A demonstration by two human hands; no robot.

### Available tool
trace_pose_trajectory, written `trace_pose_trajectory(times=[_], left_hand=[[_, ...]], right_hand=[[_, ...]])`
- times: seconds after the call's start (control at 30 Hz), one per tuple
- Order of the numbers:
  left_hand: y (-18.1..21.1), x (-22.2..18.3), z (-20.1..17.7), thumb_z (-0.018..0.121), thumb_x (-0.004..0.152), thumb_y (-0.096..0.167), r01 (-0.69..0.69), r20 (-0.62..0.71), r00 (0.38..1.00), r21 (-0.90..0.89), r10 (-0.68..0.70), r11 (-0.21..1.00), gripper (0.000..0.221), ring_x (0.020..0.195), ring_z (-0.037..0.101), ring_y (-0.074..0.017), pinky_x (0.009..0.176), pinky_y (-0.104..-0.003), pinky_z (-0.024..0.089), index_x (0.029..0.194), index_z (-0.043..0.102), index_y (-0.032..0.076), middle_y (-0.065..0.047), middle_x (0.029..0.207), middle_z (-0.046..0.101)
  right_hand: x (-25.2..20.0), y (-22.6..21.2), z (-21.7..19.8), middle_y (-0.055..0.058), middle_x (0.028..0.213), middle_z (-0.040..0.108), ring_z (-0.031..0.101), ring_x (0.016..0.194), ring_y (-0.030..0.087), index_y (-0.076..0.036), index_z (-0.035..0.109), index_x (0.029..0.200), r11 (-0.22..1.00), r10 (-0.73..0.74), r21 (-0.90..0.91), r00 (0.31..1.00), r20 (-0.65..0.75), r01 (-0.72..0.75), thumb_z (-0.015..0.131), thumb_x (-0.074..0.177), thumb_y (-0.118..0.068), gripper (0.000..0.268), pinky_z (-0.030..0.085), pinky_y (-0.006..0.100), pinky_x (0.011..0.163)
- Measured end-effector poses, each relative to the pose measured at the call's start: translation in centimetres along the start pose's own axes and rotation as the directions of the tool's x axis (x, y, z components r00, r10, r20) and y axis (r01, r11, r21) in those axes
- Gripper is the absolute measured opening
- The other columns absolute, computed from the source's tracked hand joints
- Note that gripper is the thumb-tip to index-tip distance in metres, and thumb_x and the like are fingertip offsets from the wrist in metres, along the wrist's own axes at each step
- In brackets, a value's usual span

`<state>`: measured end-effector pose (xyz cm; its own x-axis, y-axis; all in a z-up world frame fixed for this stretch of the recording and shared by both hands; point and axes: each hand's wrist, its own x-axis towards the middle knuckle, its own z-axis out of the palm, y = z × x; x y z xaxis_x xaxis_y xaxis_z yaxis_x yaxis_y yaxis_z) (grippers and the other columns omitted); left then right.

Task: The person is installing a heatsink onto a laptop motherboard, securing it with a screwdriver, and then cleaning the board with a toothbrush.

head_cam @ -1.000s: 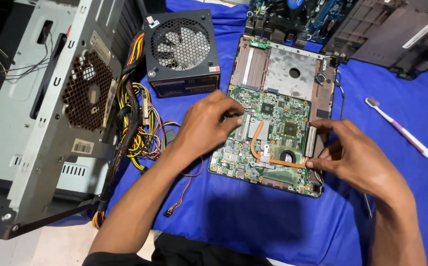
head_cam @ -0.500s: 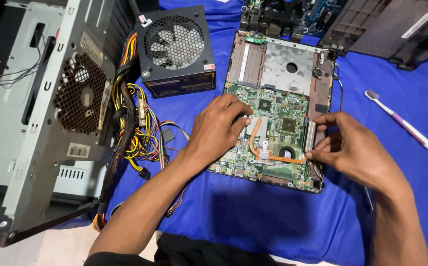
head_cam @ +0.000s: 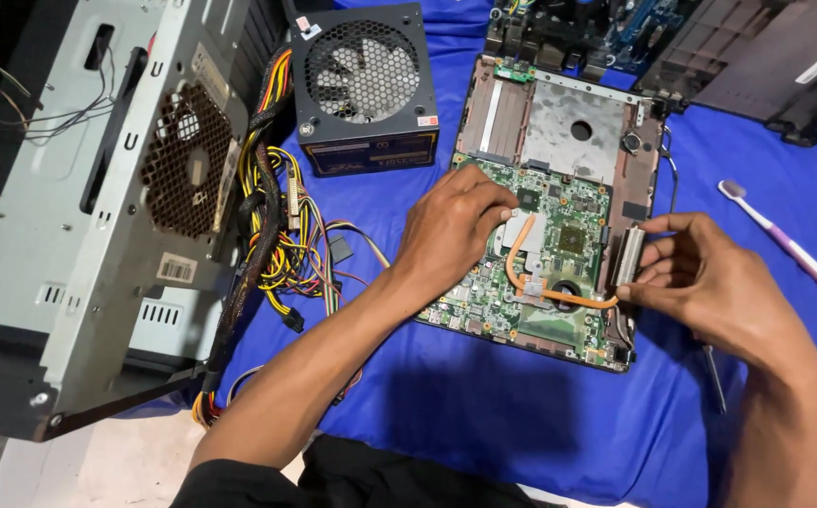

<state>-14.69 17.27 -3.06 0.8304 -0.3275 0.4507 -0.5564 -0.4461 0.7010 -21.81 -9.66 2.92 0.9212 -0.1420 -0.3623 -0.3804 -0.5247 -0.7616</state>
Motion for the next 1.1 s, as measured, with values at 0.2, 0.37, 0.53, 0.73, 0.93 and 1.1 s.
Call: trace_pose_trajectory(times=[0.2, 0.37, 0.53, 0.73, 0.93, 1.1], left_hand=[[-0.8, 0.0, 0.4, 0.070, 0.092, 0.007, -0.026, 0.037, 0.999, -0.014, 0.027, 1.000, 0.015, 0.087, 0.053, -0.0177, 0.082, -0.035, 0.036, 0.101, 0.079, 0.013, 0.001, 0.089, 0.059], [-0.9, -0.1, 0.2, 0.069, 0.091, 0.008, -0.008, 0.067, 0.998, -0.017, 0.009, 1.000, 0.014, 0.087, 0.050, -0.0177, 0.082, -0.036, 0.034, 0.099, 0.079, 0.014, 0.001, 0.087, 0.058], [-0.9, -0.4, 0.3, 0.072, 0.089, 0.010, -0.018, 0.086, 0.996, -0.002, 0.018, 1.000, 0.012, 0.088, 0.050, -0.0187, 0.083, -0.037, 0.033, 0.096, 0.080, 0.014, 0.001, 0.086, 0.059], [-0.8, -0.4, 0.3, 0.071, 0.088, 0.007, -0.036, 0.067, 0.997, 0.047, 0.033, 0.998, 0.012, 0.088, 0.050, -0.0205, 0.084, -0.037, 0.036, 0.097, 0.079, 0.011, -0.001, 0.088, 0.058], [-0.6, -0.5, 0.1, 0.074, 0.086, 0.009, -0.032, 0.058, 0.998, 0.074, 0.028, 0.997, 0.014, 0.087, 0.052, -0.0221, 0.083, -0.038, 0.037, 0.100, 0.076, 0.011, -0.003, 0.088, 0.056], [-1.3, 0.3, -1.5, 0.072, 0.089, 0.005, -0.014, 0.016, 1.000, 0.024, 0.014, 1.000, 0.015, 0.081, 0.056, -0.0198, 0.077, -0.032, 0.048, 0.102, 0.078, 0.006, -0.009, 0.092, 0.070]], right_hand=[[0.5, 0.3, -0.7, 0.026, 0.091, 0.066, 0.071, 0.082, 0.034, 0.009, 0.051, 0.136, 0.998, 0.052, 0.029, 0.998, 0.029, -0.053, 0.070, 0.075, 0.026, 0.066, 0.056, 0.039, 0.073], [0.8, 0.6, -0.9, 0.025, 0.091, 0.067, 0.069, 0.081, 0.035, 0.010, 0.053, 0.136, 0.997, 0.070, 0.018, 0.996, 0.052, -0.071, 0.071, 0.071, 0.026, 0.069, 0.057, 0.039, 0.074], [0.7, 0.5, -0.8, 0.023, 0.090, 0.069, 0.069, 0.078, 0.031, 0.007, 0.056, 0.137, 0.995, 0.094, -0.036, 0.994, 0.063, -0.092, 0.076, 0.070, 0.022, 0.072, 0.056, 0.036, 0.067], [-0.1, -0.9, 0.2, 0.017, 0.087, 0.068, 0.066, 0.074, 0.027, 0.006, 0.059, 0.131, 0.993, 0.098, -0.073, 0.994, 0.043, -0.095, 0.079, 0.073, 0.016, 0.062, 0.054, 0.034, 0.067], [-0.8, -2.0, 0.7, 0.012, 0.085, 0.072, 0.072, 0.073, 0.023, -0.001, 0.065, 0.134, 0.968, 0.105, -0.227, 0.994, -0.034, -0.110, 0.084, 0.076, 0.004, 0.062, 0.051, 0.032, 0.063], [-0.7, -2.0, 1.0, 0.012, 0.085, 0.073, 0.072, 0.074, 0.023, -0.002, 0.063, 0.138, 0.967, 0.082, -0.240, 0.996, -0.021, -0.085, 0.082, 0.078, 0.003, 0.063, 0.054, 0.032, 0.066]])
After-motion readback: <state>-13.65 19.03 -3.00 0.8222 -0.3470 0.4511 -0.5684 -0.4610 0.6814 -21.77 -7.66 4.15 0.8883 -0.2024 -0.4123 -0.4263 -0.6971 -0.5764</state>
